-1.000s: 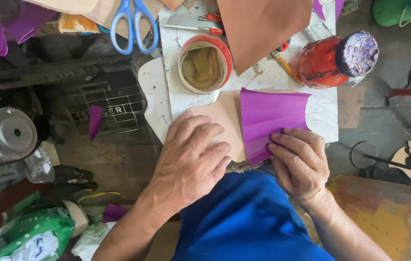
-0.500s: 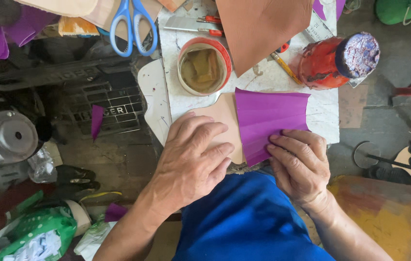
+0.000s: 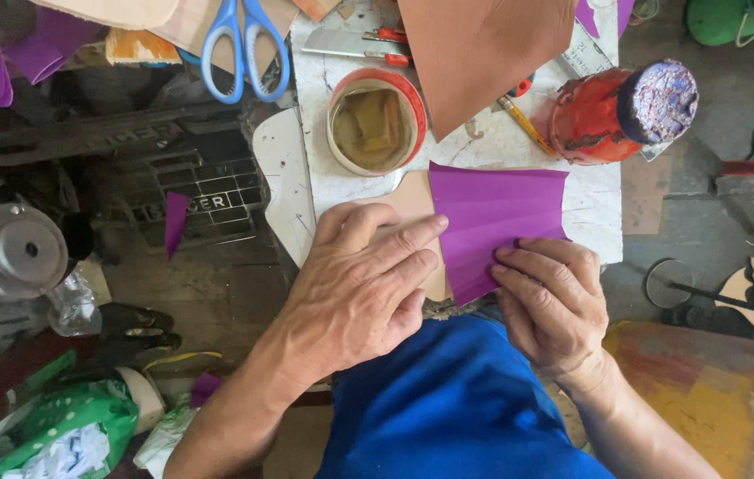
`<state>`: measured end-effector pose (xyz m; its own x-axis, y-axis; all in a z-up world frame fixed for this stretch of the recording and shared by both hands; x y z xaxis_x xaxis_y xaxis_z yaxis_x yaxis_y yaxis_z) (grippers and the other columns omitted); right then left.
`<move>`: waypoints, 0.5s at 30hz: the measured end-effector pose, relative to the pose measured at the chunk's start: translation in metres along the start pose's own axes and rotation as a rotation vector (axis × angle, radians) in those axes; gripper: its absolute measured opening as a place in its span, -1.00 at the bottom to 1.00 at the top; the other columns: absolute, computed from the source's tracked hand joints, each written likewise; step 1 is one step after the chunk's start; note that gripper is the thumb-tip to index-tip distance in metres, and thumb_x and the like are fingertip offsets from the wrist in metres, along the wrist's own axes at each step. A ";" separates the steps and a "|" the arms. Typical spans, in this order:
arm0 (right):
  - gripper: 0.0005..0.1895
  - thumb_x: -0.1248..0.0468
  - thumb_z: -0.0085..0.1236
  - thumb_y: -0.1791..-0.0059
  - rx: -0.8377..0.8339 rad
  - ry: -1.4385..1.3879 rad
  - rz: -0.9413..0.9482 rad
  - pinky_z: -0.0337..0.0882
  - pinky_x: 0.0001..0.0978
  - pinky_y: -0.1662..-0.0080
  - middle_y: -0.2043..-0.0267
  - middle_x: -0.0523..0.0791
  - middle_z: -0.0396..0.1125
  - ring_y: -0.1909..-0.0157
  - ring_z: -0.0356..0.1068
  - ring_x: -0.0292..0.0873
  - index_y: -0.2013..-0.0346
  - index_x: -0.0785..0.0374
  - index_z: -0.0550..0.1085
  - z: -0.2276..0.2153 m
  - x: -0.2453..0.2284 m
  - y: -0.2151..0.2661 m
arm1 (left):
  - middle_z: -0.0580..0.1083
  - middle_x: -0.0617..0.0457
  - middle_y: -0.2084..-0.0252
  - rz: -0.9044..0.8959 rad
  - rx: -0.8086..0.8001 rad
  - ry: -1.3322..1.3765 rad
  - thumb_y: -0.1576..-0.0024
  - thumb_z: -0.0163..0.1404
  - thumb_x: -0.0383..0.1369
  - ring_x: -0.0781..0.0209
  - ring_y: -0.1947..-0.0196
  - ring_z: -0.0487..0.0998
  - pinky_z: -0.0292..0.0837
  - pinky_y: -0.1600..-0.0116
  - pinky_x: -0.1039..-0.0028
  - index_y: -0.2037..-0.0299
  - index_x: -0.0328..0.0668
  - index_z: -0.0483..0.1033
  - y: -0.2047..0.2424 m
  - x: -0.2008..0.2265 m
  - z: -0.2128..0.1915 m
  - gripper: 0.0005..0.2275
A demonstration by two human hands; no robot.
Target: The person rubs a small block over the surface of a tan leather piece, then places a purple leather piece on top of a larger tan piece and traces its outline with a pencil. The person then folds the tan leather piece.
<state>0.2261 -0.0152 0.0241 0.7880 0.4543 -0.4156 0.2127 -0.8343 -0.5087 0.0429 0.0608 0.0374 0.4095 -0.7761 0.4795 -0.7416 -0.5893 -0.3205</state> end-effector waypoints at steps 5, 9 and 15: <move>-0.92 0.43 0.14 -0.03 0.003 -0.012 -0.005 0.41 -0.13 -0.07 0.11 0.07 0.49 0.07 0.45 0.14 0.26 0.40 0.58 0.001 0.001 0.002 | 0.46 0.15 -0.23 -0.011 0.007 0.002 0.09 0.11 -0.36 -0.08 -0.03 0.40 0.26 -0.14 0.06 0.12 -0.15 0.53 0.001 -0.001 0.001 -0.70; -0.92 0.44 0.15 -0.03 0.006 -0.016 -0.021 0.42 -0.12 -0.08 0.10 0.07 0.49 0.05 0.47 0.15 0.26 0.41 0.58 0.002 0.003 0.004 | 0.48 0.16 -0.22 -0.012 0.021 0.017 0.06 0.11 -0.36 -0.08 -0.03 0.41 0.26 -0.14 0.05 0.16 -0.14 0.53 0.001 -0.001 0.000 -0.75; -0.92 0.43 0.16 -0.03 0.009 -0.013 -0.022 0.42 -0.12 -0.09 0.10 0.06 0.50 0.04 0.46 0.15 0.24 0.40 0.58 0.004 0.004 0.008 | 0.48 0.15 -0.22 -0.008 0.033 0.038 0.08 0.11 -0.38 -0.08 -0.02 0.41 0.25 -0.14 0.06 0.14 -0.14 0.54 0.002 -0.002 0.000 -0.73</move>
<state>0.2291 -0.0192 0.0154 0.7755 0.4767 -0.4139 0.2247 -0.8211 -0.5247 0.0404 0.0613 0.0356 0.3948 -0.7627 0.5123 -0.7201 -0.6031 -0.3430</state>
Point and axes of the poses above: each hand's wrist, its own y-axis away from the middle knuckle, its own z-axis out of the palm, x = y × z, the point moved 5 cm from there along -y, towards the middle knuckle
